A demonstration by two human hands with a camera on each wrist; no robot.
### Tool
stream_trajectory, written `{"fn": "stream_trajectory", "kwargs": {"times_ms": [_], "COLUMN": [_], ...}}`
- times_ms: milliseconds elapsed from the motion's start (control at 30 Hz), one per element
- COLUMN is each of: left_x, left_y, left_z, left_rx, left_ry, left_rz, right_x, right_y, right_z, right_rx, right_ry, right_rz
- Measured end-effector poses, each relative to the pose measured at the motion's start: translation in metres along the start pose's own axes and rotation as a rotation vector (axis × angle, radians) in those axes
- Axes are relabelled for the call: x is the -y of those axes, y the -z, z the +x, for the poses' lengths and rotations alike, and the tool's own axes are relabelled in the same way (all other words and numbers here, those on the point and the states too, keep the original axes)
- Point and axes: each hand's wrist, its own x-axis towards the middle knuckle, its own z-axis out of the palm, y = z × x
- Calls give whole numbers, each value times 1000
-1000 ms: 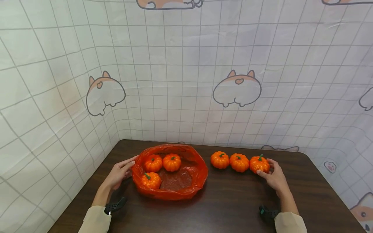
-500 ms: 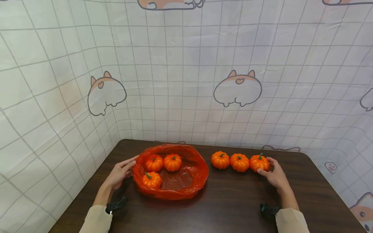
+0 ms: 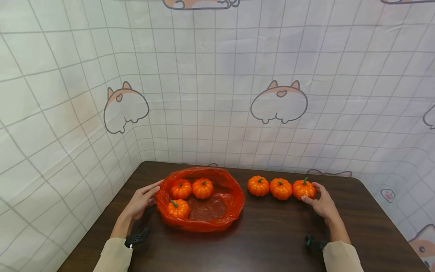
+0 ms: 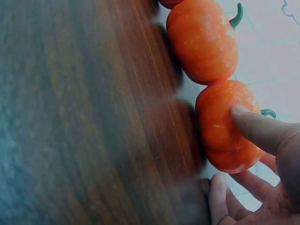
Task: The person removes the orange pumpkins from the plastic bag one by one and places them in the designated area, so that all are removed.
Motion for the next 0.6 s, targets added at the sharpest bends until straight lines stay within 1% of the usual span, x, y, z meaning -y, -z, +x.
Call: {"fn": "stream_trajectory", "kwargs": {"times_ms": [233, 400, 533, 600], "left_x": [2, 1, 0, -1], "left_y": [0, -1, -1, -1], "left_z": [1, 1, -1, -1], "left_rx": [7, 1, 4, 12], "left_ry": [8, 18, 11, 2], "left_rz": [15, 2, 4, 8], "right_x": [1, 3, 2, 1], "right_y": [-1, -2, -2, -2], "right_z": [0, -2, -2, -1], "right_rx": [-8, -8, -12, -17], "right_ry": [-22, -30, -30, -26], "right_rz": [-5, -14, -7, 14]}}
